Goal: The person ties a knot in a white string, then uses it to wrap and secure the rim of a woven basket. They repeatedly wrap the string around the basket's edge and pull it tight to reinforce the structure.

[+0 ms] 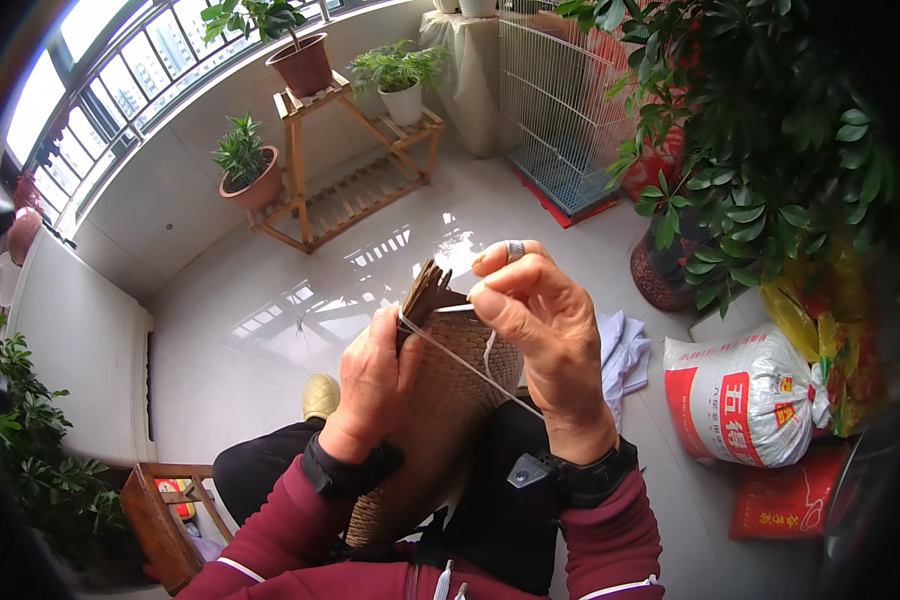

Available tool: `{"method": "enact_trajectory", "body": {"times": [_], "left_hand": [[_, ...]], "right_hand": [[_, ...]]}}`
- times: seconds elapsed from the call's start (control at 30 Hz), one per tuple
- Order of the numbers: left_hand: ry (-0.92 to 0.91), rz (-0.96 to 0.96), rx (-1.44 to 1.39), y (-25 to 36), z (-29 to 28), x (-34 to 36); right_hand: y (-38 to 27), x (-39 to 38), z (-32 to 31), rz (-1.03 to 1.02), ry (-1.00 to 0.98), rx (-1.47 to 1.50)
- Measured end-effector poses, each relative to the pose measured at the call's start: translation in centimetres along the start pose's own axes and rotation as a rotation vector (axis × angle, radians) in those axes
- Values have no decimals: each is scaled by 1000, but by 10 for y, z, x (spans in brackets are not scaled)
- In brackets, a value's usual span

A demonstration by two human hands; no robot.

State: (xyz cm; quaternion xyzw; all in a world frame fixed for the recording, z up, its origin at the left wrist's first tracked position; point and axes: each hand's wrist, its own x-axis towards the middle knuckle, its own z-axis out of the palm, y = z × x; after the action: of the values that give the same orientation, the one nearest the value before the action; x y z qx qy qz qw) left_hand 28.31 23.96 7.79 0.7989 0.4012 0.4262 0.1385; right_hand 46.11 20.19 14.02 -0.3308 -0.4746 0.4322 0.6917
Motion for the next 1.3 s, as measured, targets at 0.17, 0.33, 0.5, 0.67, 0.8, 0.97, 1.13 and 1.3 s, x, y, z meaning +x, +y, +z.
{"method": "enact_trajectory", "body": {"times": [0.17,0.33,0.5,0.67,0.8,0.97,1.13,1.3], "left_hand": [[16,7,9,2,1,-3],[60,20,17,1,2,-4],[56,30,47,-2,3,-4],[65,18,52,-13,0,-1],[58,-42,68,-28,-8,2],[114,-78,43,-40,-16,2],[58,-48,34,-24,-11,2],[33,-33,38,-9,-6,-1]], "right_hand": [[-21,0,-3,119,41,228],[-43,-7,3,-48,118,-86],[-71,-40,-43,-398,343,-351],[-250,-179,-247,-322,547,13],[-374,-443,-348,-234,1441,-996],[-353,-693,-298,178,1975,-1040],[-213,-540,-255,277,1520,-770],[-26,-236,-167,433,439,-599]]}}
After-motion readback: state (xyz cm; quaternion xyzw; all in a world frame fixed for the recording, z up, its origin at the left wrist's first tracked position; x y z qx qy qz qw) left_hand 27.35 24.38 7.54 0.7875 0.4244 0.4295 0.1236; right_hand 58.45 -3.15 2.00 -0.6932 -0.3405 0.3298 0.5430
